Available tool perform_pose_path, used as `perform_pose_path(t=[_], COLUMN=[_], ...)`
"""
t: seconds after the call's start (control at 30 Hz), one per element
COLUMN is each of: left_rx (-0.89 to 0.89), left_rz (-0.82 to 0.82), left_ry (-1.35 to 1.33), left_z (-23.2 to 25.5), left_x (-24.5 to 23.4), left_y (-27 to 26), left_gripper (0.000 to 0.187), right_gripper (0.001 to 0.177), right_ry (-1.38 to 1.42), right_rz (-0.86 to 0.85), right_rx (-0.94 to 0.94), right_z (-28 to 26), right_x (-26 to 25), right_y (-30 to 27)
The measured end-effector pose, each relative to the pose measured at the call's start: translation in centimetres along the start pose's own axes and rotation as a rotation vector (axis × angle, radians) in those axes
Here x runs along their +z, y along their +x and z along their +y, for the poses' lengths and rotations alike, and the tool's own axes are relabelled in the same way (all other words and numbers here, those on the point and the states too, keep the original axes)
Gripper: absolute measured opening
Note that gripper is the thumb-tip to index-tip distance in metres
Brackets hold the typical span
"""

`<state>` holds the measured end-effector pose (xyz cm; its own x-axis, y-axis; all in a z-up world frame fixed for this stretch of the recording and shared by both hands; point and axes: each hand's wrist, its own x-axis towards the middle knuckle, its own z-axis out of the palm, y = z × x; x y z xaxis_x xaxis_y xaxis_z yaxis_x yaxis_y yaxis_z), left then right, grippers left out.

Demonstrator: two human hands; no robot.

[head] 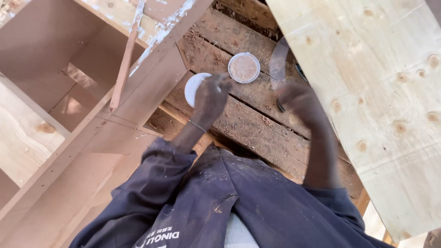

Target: The person stirs a white substance in a container using a wooden stick, then transfers some of it into a smaller container. They proceed to apply the white substance to the joints and edges of a wooden cabinet frame using the stick.

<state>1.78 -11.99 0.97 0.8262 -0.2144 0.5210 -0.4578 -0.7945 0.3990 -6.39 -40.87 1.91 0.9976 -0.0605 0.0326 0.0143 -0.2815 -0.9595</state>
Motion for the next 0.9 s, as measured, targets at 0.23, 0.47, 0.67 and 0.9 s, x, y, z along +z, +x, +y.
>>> perform_pose_path(t=[0.23,0.47,0.67,0.9], left_rx=[-0.573,-0.588,-0.694,-0.801], left_rz=[-0.558,-0.709,-0.696,-0.702], left_ry=[-0.53,-0.503,-0.562,-0.573], left_z=[6.6,5.7,4.6,5.0], left_x=[-9.4,-9.1,-10.3,-11.2], left_y=[-0.7,-5.0,-6.0,-6.7], left_gripper=[0.062,0.042,0.04,0.044], right_gripper=[0.032,0.029,0.034,0.033], right_ry=[-0.65,-0.813,-0.807,-0.634], right_rz=[-0.02,0.176,0.168,0.048], right_rx=[0.25,0.298,0.283,0.244], right_z=[7.5,13.4,9.5,10.1], right_x=[6.6,8.6,8.8,8.5], right_y=[4.8,13.2,14.1,14.9])
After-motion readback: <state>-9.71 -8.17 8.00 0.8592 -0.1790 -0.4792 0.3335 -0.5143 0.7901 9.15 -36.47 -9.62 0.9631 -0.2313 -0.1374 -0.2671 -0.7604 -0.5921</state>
